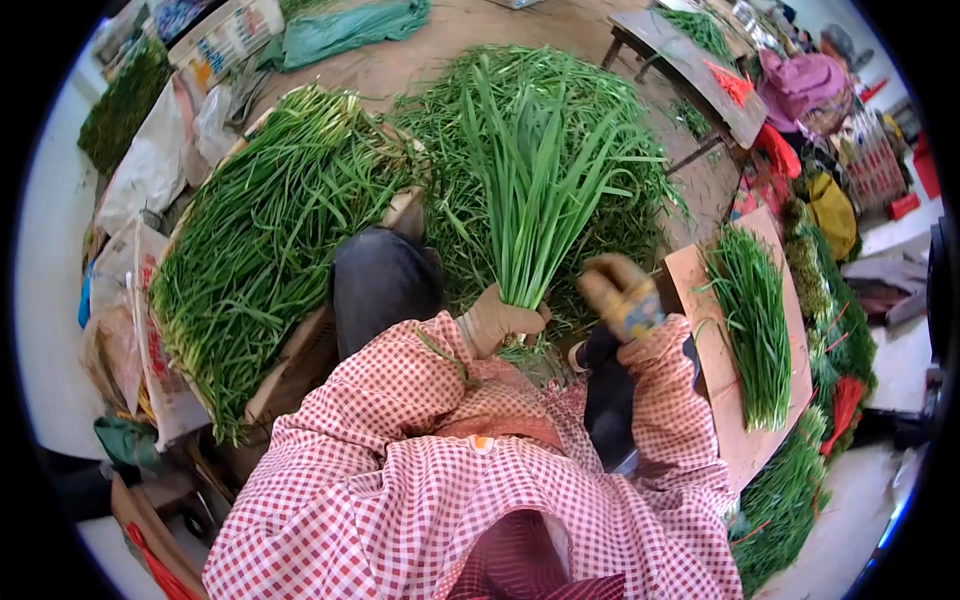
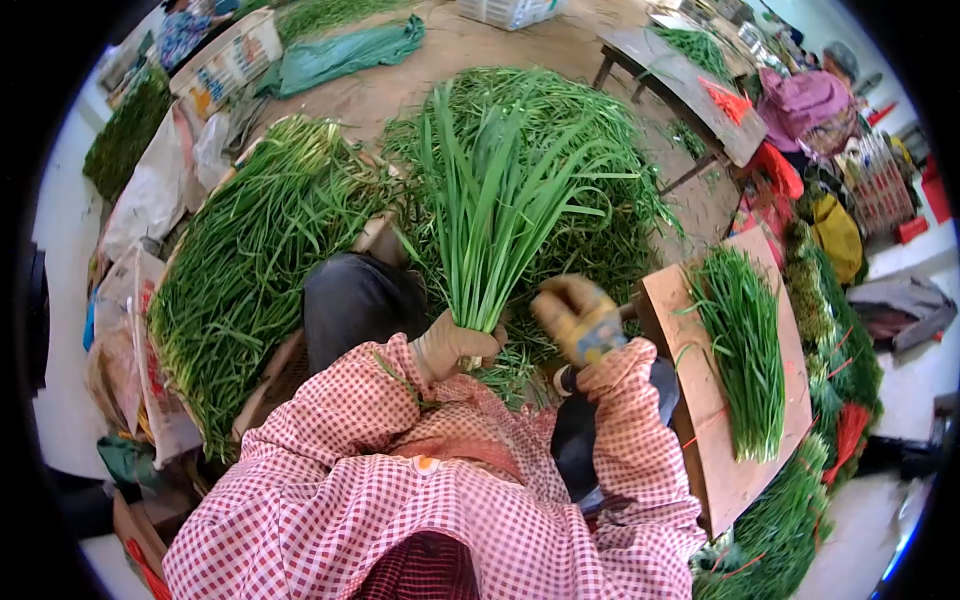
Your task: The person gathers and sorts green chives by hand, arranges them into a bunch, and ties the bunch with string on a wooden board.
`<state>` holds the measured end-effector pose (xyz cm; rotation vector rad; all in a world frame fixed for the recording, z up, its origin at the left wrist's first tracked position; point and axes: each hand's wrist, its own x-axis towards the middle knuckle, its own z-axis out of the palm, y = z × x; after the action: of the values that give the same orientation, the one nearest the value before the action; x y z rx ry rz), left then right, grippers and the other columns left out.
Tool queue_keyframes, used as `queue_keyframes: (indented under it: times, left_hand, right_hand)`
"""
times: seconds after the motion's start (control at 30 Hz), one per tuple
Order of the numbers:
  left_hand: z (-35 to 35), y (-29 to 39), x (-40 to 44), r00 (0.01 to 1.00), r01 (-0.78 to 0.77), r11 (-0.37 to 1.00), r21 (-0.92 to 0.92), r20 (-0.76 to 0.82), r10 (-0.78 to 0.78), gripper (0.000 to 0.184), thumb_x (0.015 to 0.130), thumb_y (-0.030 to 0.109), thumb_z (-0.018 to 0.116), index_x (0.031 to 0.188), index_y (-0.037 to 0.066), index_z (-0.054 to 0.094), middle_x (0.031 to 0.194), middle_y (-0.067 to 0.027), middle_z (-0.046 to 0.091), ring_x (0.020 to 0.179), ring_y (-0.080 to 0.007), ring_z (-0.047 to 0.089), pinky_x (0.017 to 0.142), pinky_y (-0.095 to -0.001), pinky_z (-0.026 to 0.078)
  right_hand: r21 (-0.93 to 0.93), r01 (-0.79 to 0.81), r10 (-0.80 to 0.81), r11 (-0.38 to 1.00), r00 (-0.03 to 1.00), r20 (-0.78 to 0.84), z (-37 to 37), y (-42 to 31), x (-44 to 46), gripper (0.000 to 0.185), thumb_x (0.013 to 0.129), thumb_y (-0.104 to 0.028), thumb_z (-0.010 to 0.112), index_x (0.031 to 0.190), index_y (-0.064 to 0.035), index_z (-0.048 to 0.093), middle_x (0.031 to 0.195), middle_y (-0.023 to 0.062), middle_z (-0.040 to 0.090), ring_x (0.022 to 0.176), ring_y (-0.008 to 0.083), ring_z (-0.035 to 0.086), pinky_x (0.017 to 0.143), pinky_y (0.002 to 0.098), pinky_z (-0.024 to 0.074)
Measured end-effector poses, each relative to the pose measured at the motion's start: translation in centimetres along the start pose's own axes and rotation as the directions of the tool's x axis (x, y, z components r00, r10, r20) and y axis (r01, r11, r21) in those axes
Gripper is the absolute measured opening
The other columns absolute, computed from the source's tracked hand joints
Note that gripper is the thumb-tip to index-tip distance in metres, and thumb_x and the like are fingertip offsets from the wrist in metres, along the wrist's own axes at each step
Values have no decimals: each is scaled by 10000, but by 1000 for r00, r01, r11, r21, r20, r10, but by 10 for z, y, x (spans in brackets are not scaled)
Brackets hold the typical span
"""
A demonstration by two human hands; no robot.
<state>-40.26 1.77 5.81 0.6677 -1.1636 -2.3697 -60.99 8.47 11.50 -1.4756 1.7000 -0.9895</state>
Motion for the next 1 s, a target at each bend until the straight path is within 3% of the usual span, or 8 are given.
queue_keyframes:
  times: [0.07,0.17,0.27,0.53,0.6,0.73,0.9,1.0]
  left_hand:
    - [4,0,0,999,30,998,53,15,-31,359,645,39,679,984,-26,582,783,-94,602,648,-193,583,554,-336,484]
    - [15,3,-3,998,62,996,58,6,-62,300,654,30,660,936,-41,585,759,-99,598,626,-190,582,537,-320,472]
    - [18,3,-2,999,52,991,125,7,-53,258,664,35,666,898,-44,593,739,-91,594,613,-181,579,524,-305,462]
    - [18,-8,9,996,-62,952,300,-43,79,250,650,45,695,857,-21,573,729,-66,573,581,-172,549,507,-298,444]
    - [21,-6,10,999,-29,943,330,-34,42,259,643,34,700,863,-18,575,731,-68,577,586,-176,555,512,-301,447]
    - [26,-3,6,996,47,991,127,-84,-36,239,665,48,675,884,3,594,728,-63,574,593,-182,555,516,-303,449]
    - [28,3,8,991,70,997,23,-116,-67,254,681,72,654,927,27,607,763,-51,578,634,-181,561,523,-303,452]
    - [25,6,15,995,1,999,47,-104,4,287,674,76,660,950,31,598,817,-45,585,671,-171,565,534,-300,453]
  right_hand:
    - [301,-32,89,953,980,-180,-10,-9,0,288,929,-199,594,1116,20,588,788,10,576,659,86,526,589,212,446]
    - [468,143,-93,872,988,-127,-4,-41,-2,230,932,-123,566,1116,12,597,746,-39,525,618,31,450,547,180,389]
    - [120,3,7,993,996,-85,1,-48,9,318,871,-174,627,1125,16,608,806,52,639,693,100,572,625,260,476]
    - [57,-156,157,986,987,-17,8,-45,14,469,782,-248,734,1129,40,603,855,112,672,781,158,635,691,314,512]
    - [307,-105,110,946,994,2,12,-25,21,431,781,-268,754,1060,27,607,805,23,611,707,113,551,660,275,459]
    - [572,-251,185,781,967,173,6,-11,18,294,800,-214,752,949,-17,593,743,19,595,616,85,539,527,252,427]
    - [789,183,-93,587,983,-159,32,7,7,187,864,-225,704,886,-97,570,748,-57,543,608,38,453,522,205,377]
    - [772,198,65,603,953,-295,52,-4,-4,239,878,-281,685,946,-102,541,804,-19,604,720,63,564,576,209,450]
